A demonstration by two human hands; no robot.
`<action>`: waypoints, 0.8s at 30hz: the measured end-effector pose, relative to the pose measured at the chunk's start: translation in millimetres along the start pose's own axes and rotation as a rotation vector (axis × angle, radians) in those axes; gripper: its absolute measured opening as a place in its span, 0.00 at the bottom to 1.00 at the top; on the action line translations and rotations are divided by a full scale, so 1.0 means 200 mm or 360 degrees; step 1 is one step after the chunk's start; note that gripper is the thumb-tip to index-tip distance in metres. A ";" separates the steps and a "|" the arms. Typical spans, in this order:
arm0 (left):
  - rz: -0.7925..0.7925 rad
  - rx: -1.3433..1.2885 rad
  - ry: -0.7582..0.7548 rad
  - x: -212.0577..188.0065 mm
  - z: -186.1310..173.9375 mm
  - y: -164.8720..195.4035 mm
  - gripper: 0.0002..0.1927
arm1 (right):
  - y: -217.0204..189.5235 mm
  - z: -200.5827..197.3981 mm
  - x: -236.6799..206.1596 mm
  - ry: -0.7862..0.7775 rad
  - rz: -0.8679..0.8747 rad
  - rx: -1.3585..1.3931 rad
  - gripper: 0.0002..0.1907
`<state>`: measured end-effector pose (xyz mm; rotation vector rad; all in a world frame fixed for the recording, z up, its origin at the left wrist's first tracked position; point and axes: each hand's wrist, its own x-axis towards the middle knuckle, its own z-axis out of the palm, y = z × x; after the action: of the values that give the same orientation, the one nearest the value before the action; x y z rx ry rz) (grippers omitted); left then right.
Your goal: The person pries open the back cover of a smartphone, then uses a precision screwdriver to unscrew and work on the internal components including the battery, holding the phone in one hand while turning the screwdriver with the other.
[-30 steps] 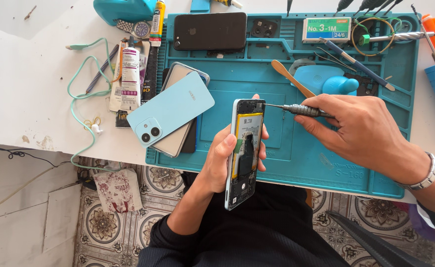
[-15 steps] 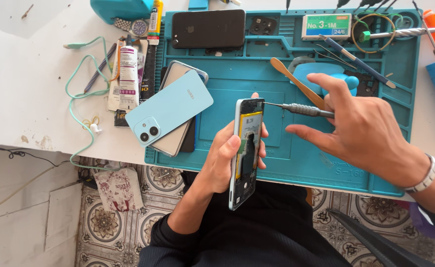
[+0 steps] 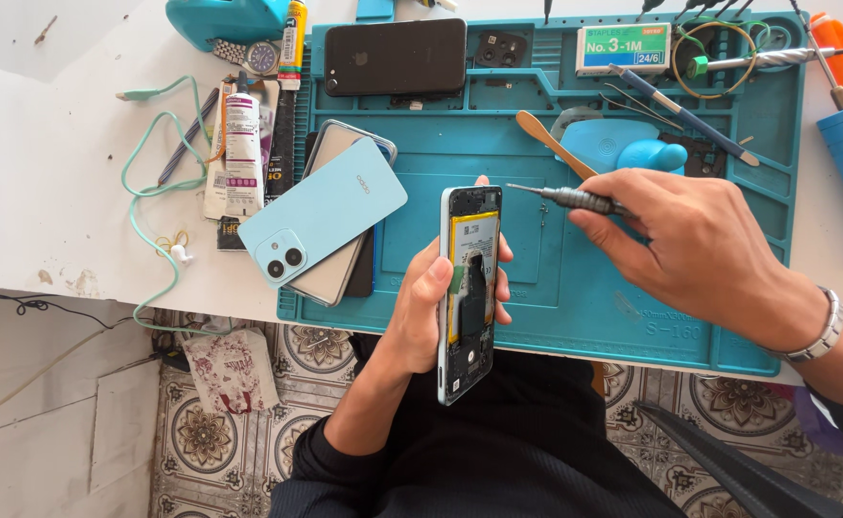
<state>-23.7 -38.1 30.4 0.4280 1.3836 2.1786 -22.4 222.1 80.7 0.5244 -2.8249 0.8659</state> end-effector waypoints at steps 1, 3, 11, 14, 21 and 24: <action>-0.0003 -0.0011 0.0003 0.00 0.00 0.00 0.41 | 0.00 0.00 0.01 0.0009 -0.0027 0.0025 0.12; -0.0004 -0.0014 -0.0002 0.00 0.00 0.00 0.40 | -0.01 -0.01 0.01 0.0028 -0.0075 0.0078 0.13; 0.0005 0.0004 -0.0007 0.00 0.00 0.00 0.41 | -0.02 0.00 0.01 -0.0070 0.0075 0.0035 0.13; 0.0016 0.0016 -0.0016 0.00 0.00 0.00 0.41 | -0.02 0.00 0.01 -0.0040 0.0032 0.0043 0.13; 0.0009 0.0022 -0.0017 0.00 0.00 -0.01 0.41 | -0.02 0.00 0.01 -0.0045 0.0032 0.0040 0.14; -0.0003 0.0025 -0.0024 0.00 0.00 0.00 0.41 | -0.01 0.01 0.00 -0.0023 0.0020 0.0027 0.14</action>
<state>-24.2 -38.0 29.2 0.4475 1.3934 2.1598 -21.9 219.9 80.8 0.5176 -2.8392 0.8932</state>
